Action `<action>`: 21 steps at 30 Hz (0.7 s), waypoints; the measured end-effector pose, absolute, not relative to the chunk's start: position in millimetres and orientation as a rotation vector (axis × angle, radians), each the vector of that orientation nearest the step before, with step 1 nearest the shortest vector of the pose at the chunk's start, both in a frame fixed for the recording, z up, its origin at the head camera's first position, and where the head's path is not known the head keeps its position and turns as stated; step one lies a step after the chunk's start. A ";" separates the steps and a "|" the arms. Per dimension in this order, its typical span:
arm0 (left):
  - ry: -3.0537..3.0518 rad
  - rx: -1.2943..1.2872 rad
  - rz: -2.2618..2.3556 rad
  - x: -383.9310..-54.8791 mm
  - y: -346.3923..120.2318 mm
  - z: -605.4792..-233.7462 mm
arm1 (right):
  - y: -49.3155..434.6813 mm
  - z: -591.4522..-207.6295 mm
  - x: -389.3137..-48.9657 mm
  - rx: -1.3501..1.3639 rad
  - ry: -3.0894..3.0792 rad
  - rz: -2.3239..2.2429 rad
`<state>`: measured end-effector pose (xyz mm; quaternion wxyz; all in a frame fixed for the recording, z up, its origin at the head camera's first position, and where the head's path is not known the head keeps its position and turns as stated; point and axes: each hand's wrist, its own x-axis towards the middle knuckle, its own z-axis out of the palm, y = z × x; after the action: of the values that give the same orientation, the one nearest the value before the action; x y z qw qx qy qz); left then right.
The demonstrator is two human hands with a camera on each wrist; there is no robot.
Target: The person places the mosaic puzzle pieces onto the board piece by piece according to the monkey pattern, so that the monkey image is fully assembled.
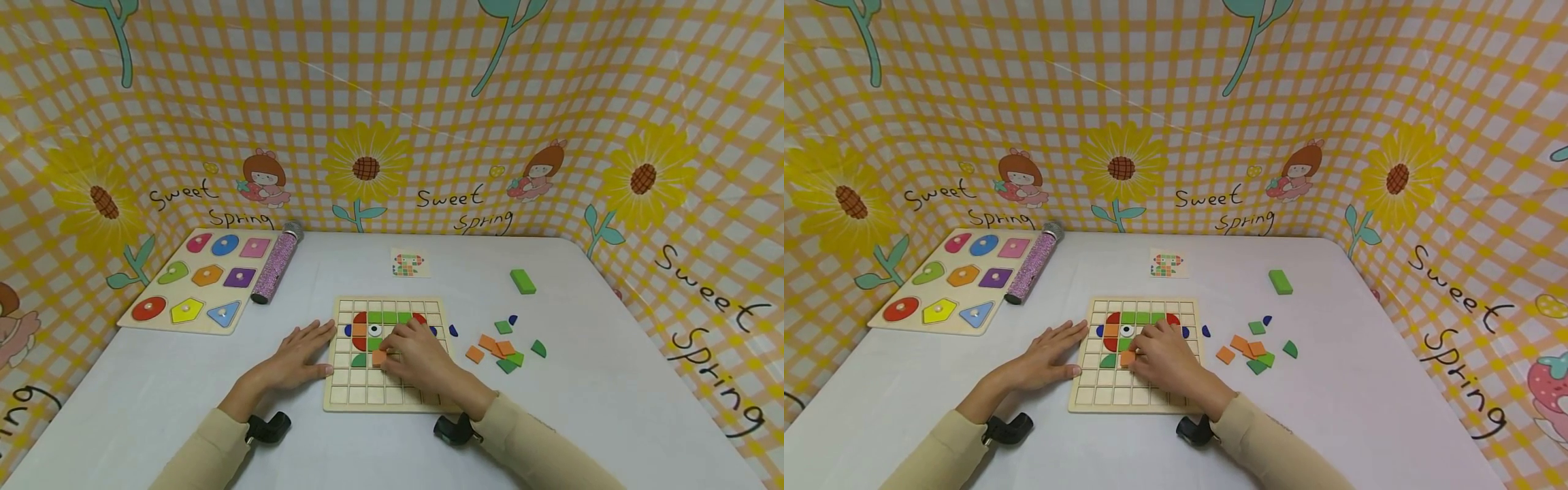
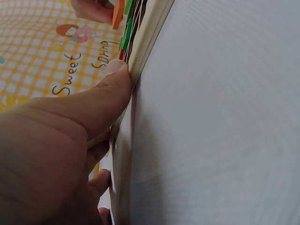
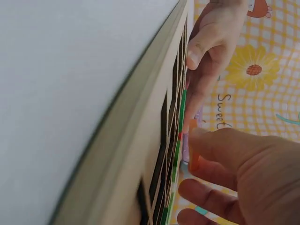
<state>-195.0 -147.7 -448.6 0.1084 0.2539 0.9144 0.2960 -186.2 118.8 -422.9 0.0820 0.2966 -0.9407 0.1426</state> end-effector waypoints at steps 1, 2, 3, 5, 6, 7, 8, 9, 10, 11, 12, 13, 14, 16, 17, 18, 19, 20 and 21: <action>2.688 0.749 0.874 -194.9 -147.5 -448.5 | 117.8 -423.5 -186.7 0.892 -2.809 0.422; 2.688 0.749 0.874 -194.9 -147.4 -448.6 | 117.0 -424.4 -187.3 0.897 -2.807 0.409; 2.690 0.750 0.874 -195.0 -147.4 -448.7 | 116.3 -424.9 -187.8 0.901 -2.806 0.401; 2.691 0.753 0.874 -195.2 -147.3 -449.1 | 115.3 -426.1 -188.7 0.908 -2.805 0.384; 2.692 0.753 0.874 -195.2 -147.3 -449.1 | 114.9 -426.7 -189.0 0.912 -2.805 0.375; 2.691 0.752 0.876 -195.2 -147.2 -449.0 | 114.6 -427.3 -189.4 0.914 -2.806 0.368; 2.691 0.750 0.876 -195.2 -147.2 -449.0 | 114.2 -427.7 -189.7 0.914 -2.807 0.365; 2.690 0.748 0.877 -195.1 -147.1 -448.8 | 113.9 -428.0 -189.9 0.915 -2.808 0.363; 2.690 0.745 0.878 -195.1 -147.0 -448.7 | 113.6 -428.3 -190.0 0.919 -2.807 0.361; 2.689 0.745 0.880 -195.0 -146.9 -448.6 | 113.2 -428.5 -190.0 0.922 -2.803 0.360; 2.689 0.745 0.880 -194.9 -146.9 -448.5 | 112.8 -428.6 -190.0 0.923 -2.801 0.352; 2.688 0.744 0.881 -194.9 -146.9 -448.4 | 112.6 -428.7 -190.0 0.926 -2.797 0.345; 2.688 0.745 0.881 -194.9 -146.9 -448.3 | 112.4 -428.6 -189.8 0.929 -2.792 0.340; 2.687 0.746 0.883 -194.7 -146.9 -448.0 | 112.2 -428.7 -189.6 0.934 -2.780 0.325; 2.687 0.747 0.884 -194.7 -146.9 -447.8 | 112.1 -428.7 -189.5 0.936 -2.774 0.317; 2.686 0.746 0.884 -194.6 -146.9 -447.6 | 112.1 -428.8 -189.4 0.936 -2.771 0.309; 2.686 0.746 0.884 -194.4 -146.9 -447.4 | 112.1 -428.8 -189.4 0.938 -2.768 0.307; 2.686 0.745 0.884 -194.5 -146.8 -447.4 | 112.0 -428.6 -189.3 0.939 -2.765 0.303; 2.686 0.745 0.884 -194.5 -146.8 -447.4 | 112.0 -428.7 -189.4 0.941 -2.764 0.300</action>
<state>-194.5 -146.8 -447.4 0.1083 0.2532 0.9131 0.3006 -189.4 112.0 -428.7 0.1029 0.3188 -0.9367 0.1016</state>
